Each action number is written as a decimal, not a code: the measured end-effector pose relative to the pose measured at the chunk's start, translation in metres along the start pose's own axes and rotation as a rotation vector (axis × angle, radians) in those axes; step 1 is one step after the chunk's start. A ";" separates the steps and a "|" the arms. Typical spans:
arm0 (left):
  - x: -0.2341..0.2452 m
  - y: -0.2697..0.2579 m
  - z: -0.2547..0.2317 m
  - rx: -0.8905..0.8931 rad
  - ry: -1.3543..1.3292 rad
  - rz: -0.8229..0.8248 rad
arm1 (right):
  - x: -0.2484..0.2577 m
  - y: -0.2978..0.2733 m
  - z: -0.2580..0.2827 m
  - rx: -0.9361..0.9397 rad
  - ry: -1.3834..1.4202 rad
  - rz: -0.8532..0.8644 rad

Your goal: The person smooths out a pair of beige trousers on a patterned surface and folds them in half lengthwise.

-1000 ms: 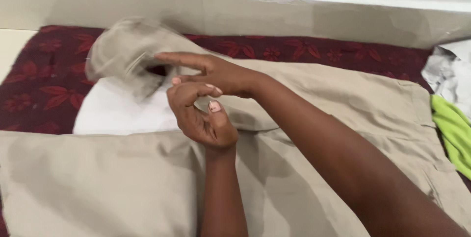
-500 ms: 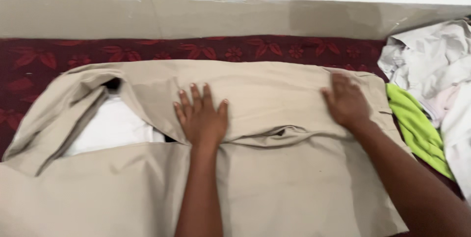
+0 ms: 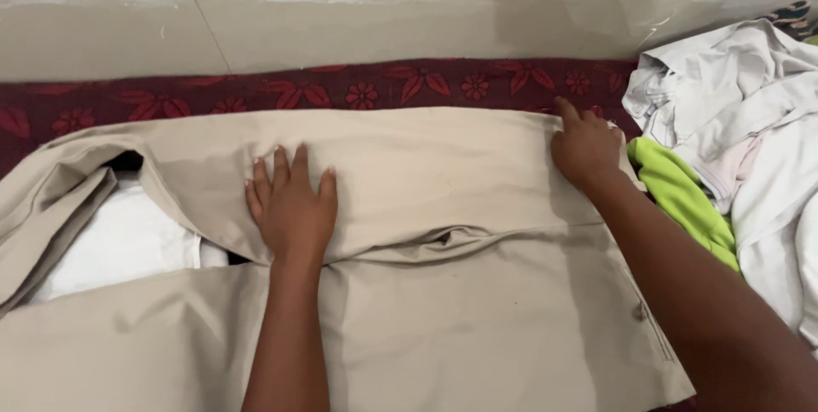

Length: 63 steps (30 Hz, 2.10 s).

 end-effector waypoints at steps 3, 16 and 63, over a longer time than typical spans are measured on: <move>0.008 -0.001 -0.003 0.005 0.007 -0.007 | -0.012 0.021 -0.007 -0.039 0.013 0.137; -0.003 -0.012 -0.048 -0.101 -0.045 0.042 | 0.031 0.016 0.119 0.337 0.485 -0.193; -0.014 0.005 0.003 0.051 -0.055 0.201 | -0.021 0.041 -0.023 -0.065 0.270 -0.019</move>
Point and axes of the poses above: each hand's wrist, its own y-axis towards the middle knuckle, its own x-axis out of the back of the hand, z = x × y, the point moved 10 cm from there along y, towards the middle knuckle, and after that the axes turned 7 degrees about z, right-handed, at the moved point
